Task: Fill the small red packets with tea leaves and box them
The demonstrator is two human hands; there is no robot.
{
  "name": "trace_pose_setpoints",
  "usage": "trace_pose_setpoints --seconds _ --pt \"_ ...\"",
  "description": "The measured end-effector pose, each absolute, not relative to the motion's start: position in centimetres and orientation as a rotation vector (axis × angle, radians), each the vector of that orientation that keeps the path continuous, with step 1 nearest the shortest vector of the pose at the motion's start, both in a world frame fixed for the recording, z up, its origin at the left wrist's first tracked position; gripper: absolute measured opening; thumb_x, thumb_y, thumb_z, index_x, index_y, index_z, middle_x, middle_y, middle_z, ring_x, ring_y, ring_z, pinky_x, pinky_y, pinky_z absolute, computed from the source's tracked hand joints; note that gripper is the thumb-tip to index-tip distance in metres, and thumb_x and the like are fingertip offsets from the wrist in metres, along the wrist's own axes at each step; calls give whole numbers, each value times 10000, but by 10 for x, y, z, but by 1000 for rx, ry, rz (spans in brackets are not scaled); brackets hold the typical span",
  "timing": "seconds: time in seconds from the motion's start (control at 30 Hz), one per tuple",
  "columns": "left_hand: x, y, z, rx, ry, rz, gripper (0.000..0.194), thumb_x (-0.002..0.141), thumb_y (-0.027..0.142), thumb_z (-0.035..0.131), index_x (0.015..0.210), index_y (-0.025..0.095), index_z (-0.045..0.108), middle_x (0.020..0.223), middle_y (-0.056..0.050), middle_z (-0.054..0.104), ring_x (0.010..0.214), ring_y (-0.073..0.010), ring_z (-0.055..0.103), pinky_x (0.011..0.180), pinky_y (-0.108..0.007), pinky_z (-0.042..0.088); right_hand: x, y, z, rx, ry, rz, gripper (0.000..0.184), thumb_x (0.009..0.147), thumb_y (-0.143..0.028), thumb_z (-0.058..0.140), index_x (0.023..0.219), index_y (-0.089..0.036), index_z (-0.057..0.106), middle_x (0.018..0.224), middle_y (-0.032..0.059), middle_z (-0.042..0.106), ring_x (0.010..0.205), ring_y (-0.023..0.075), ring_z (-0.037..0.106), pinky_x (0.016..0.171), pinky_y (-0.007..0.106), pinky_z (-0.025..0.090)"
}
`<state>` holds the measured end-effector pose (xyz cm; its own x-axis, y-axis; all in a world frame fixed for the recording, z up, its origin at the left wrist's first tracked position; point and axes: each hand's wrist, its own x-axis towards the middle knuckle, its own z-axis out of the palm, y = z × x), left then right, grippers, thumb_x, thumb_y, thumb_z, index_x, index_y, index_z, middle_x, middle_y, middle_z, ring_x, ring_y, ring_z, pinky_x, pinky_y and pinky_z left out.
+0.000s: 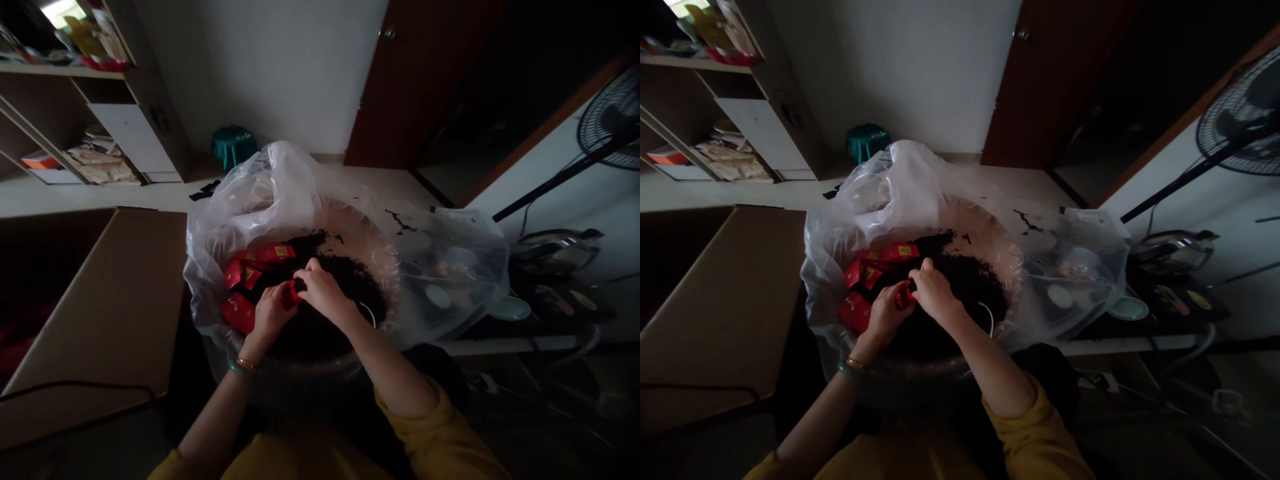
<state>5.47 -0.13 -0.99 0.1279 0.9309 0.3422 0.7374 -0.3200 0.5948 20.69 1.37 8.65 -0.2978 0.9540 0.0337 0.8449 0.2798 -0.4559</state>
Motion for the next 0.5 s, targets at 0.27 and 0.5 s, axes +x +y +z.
trace_pose_setpoints --seconds 0.27,0.5 --pt "55 -1 -9 2105 1643 1004 431 666 170 689 1090 194 615 987 -64 697 907 -228 635 811 -344 525 198 10 77 -1682 -2215 475 219 766 -121 673 965 -209 653 825 56 658 871 213 614 750 305 489" --pt "56 -1 -14 2118 1648 1016 447 664 189 697 1100 207 602 1011 -60 693 929 -234 636 826 -357 521 205 17 75 -1531 -2230 598 243 739 -90 669 951 -203 712 901 60 716 872 205 643 848 324 478"
